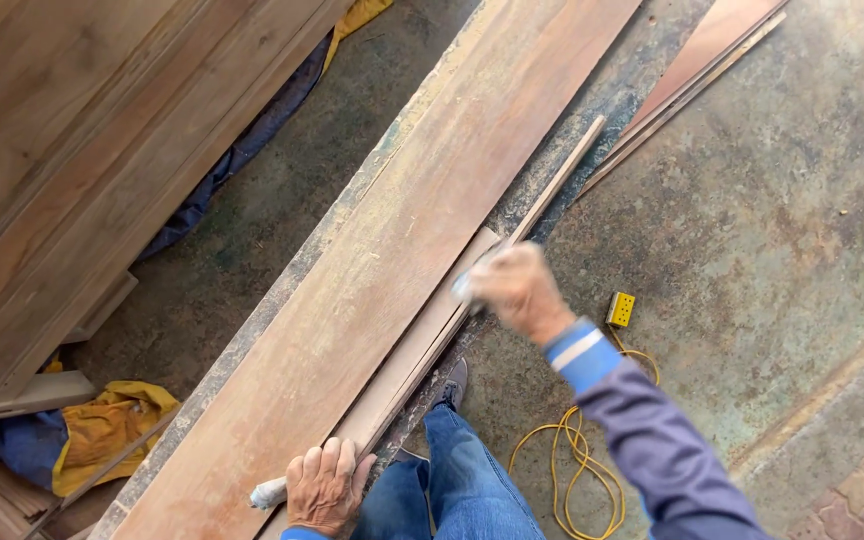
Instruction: Sanding the edge of a long wooden plank with a sanding block.
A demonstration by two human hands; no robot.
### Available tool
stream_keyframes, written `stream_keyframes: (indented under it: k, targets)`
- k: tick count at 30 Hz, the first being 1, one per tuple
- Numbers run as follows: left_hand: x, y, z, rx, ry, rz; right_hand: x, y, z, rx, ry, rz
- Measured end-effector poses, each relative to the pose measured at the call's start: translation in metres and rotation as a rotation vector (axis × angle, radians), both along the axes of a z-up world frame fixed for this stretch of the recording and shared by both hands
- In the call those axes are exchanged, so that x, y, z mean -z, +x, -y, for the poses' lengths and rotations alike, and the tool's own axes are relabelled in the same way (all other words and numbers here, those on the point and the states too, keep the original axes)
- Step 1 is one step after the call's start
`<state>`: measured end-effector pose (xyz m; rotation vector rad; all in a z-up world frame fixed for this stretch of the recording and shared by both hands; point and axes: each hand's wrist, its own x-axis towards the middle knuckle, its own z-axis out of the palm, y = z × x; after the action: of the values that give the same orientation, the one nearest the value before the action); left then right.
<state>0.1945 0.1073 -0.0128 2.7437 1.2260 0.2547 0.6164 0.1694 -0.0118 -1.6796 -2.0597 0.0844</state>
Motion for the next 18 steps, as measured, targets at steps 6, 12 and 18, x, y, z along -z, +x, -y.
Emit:
stream_keyframes:
  k: [6,12,18]
  targets:
    - [0.011,-0.004,0.004,0.049,0.028,-0.01,0.009,-0.058,0.021,-0.213,-0.031,-0.06]
    - [0.004,0.0,0.003,0.042,0.018,-0.015,0.0,0.028,-0.017,-0.074,-0.104,0.103]
    - [0.013,-0.005,0.002,0.045,0.043,-0.026,0.005,0.042,0.014,0.169,-0.251,0.157]
